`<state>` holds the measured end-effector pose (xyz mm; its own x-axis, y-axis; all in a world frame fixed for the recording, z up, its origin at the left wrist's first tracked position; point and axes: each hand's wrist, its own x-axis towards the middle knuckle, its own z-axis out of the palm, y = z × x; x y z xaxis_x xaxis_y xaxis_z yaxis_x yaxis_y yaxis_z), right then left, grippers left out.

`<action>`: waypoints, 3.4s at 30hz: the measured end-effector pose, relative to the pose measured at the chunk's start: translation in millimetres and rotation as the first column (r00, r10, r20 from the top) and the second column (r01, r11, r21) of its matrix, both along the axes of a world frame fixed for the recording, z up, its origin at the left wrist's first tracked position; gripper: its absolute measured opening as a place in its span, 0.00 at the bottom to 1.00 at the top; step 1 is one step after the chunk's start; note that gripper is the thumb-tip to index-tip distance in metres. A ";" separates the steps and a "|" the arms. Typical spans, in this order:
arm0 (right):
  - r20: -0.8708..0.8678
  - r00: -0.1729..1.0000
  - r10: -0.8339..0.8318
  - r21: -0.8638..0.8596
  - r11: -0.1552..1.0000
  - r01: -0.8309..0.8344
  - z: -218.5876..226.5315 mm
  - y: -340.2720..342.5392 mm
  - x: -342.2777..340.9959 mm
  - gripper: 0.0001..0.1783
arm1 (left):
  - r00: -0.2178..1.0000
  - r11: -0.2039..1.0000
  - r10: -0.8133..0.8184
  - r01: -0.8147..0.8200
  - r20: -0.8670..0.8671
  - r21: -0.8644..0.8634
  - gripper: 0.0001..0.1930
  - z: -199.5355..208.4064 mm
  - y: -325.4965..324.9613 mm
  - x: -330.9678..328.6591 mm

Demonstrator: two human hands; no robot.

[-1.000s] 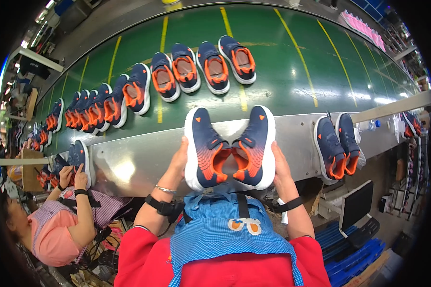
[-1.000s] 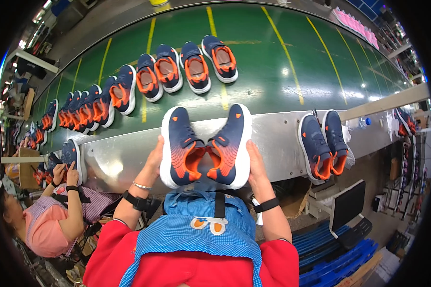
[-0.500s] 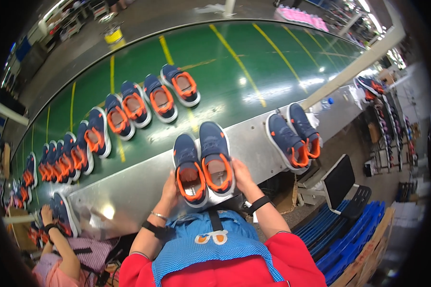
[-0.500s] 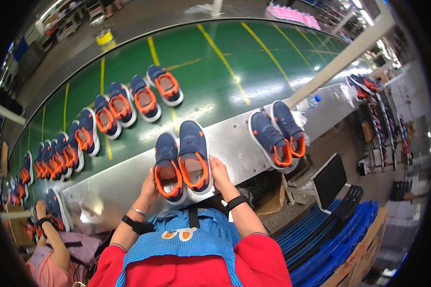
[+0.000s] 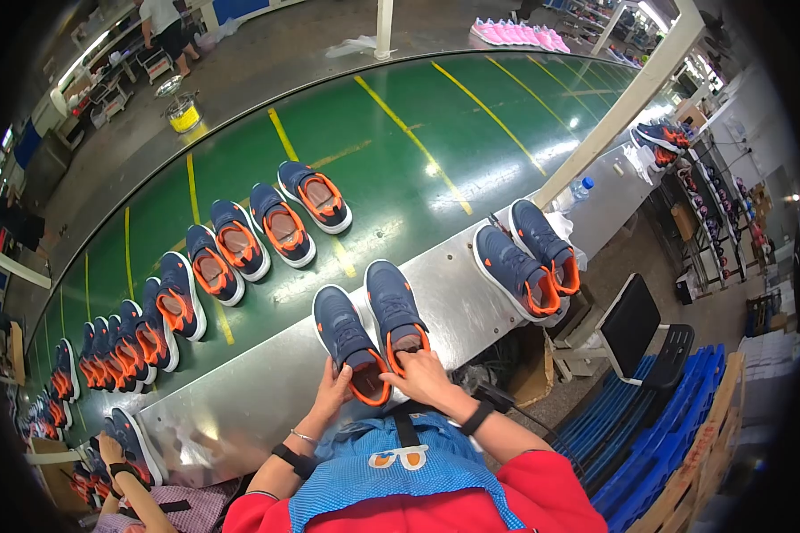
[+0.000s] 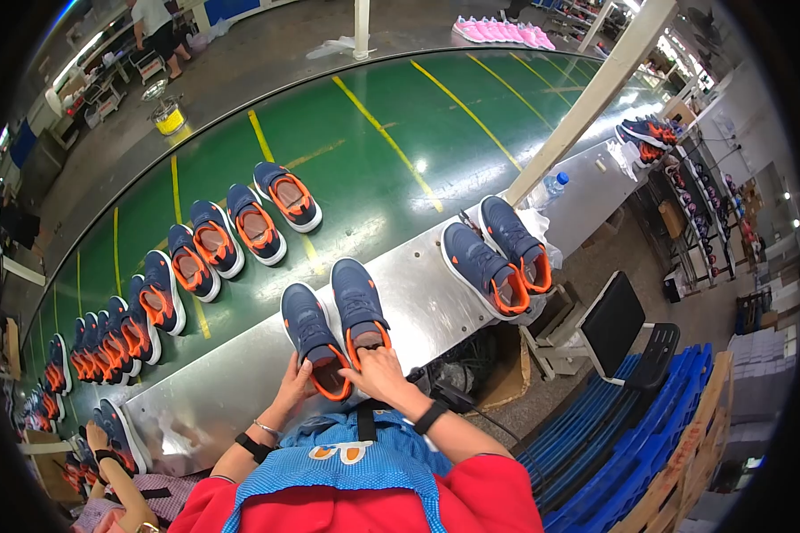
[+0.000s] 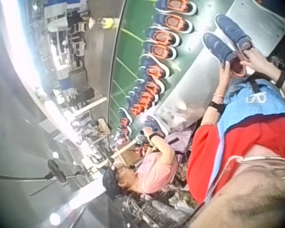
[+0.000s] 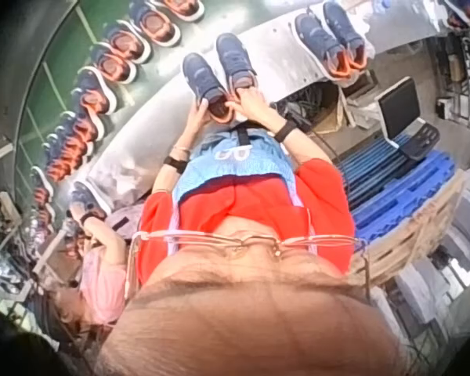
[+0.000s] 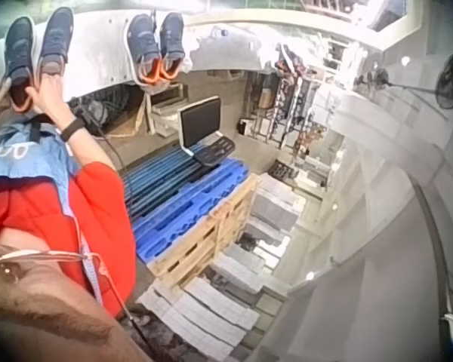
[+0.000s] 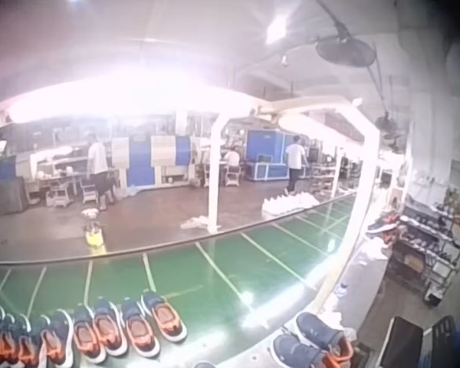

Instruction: Inspect and organize manufactured sneakers on a factory conveyor belt.

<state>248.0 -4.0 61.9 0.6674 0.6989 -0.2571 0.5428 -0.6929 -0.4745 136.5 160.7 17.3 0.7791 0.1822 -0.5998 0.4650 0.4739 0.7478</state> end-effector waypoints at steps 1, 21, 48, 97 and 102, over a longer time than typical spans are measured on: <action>0.004 1.000 -0.003 0.002 1.000 0.003 -1.9 10.1 -0.4 0.22 | 1.000 1.000 -0.006 0.006 0.018 -0.008 0.37 2.2 -0.7 1.5; 0.396 0.900 -0.181 -0.318 0.893 0.319 -22.5 -110.1 95.4 0.14 | 0.938 0.112 -0.340 -0.025 0.062 0.993 0.30 5.9 150.1 160.3; -0.631 0.770 -0.096 0.308 0.880 0.362 -20.1 42.6 -33.2 0.43 | 0.656 0.110 -0.685 0.522 -0.316 0.846 0.16 53.2 66.3 -40.5; -0.970 -0.218 0.103 -0.121 0.573 0.811 -48.4 5.6 -47.5 0.21 | 0.955 0.910 0.273 -0.296 -0.115 -0.292 0.15 26.4 49.6 -86.7; -0.959 -0.267 0.092 -0.170 0.569 0.805 -38.8 10.7 -48.9 0.18 | 0.968 0.920 0.228 -0.248 -0.103 -0.302 0.15 13.7 53.2 -92.0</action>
<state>199.1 6.7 23.1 0.2479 0.6692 -0.7006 -0.9543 0.0439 -0.2957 44.5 213.8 31.0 0.6938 0.1543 -0.7035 0.3518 0.7797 0.5180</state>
